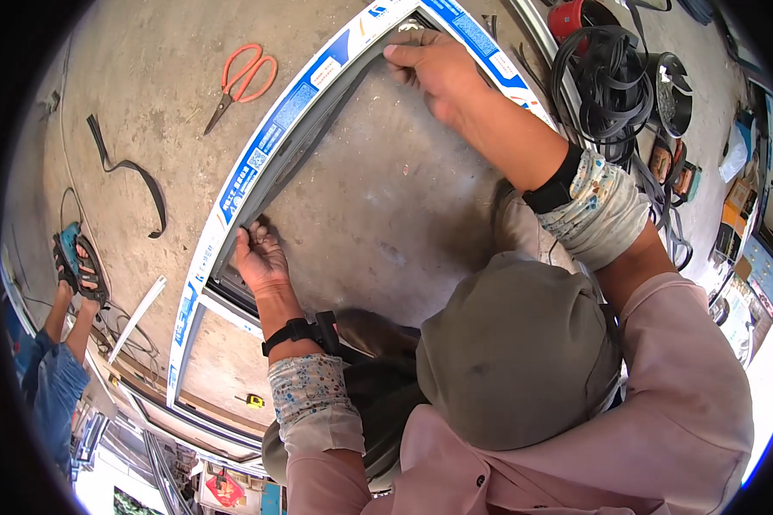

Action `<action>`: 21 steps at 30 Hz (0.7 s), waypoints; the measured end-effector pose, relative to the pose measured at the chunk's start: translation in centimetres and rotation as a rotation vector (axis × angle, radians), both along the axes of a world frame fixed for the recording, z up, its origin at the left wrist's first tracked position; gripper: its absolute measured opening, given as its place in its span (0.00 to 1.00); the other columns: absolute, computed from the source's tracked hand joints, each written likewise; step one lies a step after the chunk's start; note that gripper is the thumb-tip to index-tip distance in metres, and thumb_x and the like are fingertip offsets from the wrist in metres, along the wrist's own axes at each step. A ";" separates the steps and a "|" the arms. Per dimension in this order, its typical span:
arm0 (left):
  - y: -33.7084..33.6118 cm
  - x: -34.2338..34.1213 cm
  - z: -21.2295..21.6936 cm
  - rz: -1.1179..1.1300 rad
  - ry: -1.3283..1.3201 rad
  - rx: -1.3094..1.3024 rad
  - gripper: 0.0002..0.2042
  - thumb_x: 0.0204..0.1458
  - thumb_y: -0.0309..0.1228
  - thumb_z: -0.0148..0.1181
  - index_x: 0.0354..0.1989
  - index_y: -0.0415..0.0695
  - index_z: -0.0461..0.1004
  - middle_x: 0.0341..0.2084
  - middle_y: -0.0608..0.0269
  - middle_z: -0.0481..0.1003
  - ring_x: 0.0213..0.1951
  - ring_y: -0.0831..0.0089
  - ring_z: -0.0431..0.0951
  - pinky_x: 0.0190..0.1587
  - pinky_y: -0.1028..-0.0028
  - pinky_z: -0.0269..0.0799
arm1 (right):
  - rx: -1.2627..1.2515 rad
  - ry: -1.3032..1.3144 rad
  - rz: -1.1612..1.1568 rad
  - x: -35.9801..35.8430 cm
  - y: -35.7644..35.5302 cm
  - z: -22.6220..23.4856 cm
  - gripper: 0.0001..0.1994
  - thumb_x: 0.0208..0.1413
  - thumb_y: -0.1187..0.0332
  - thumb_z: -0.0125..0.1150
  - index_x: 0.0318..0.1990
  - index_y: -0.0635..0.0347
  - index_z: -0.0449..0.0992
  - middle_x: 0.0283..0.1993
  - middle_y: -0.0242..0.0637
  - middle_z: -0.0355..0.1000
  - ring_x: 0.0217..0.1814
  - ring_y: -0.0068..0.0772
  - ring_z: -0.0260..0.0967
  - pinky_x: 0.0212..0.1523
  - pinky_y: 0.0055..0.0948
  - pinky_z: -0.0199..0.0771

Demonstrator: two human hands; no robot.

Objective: Assemble metal window or door frames by cutting and inserting rubber seals and gaskets.

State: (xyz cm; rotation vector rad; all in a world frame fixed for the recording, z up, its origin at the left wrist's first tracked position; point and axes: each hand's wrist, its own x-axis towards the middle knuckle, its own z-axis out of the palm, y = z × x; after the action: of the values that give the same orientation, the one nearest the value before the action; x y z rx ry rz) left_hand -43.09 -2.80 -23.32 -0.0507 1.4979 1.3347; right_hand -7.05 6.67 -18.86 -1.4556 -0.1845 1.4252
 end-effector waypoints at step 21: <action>0.8 1.7 -0.3 -0.088 -0.285 0.132 0.04 0.58 0.28 0.55 0.36 0.40 0.71 0.27 0.61 0.76 0.25 0.78 0.73 0.24 0.82 0.69 | -0.222 0.016 -0.396 -3.3 0.8 -1.0 0.06 0.56 0.73 0.63 0.35 0.65 0.73 0.31 0.36 0.73 0.27 0.24 0.69 0.27 0.24 0.70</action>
State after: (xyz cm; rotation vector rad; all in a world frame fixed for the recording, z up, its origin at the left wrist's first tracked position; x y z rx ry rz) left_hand -41.39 -2.01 -23.66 -0.0854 1.1582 1.2931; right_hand -10.31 7.46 -19.82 -1.5564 0.2683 1.1570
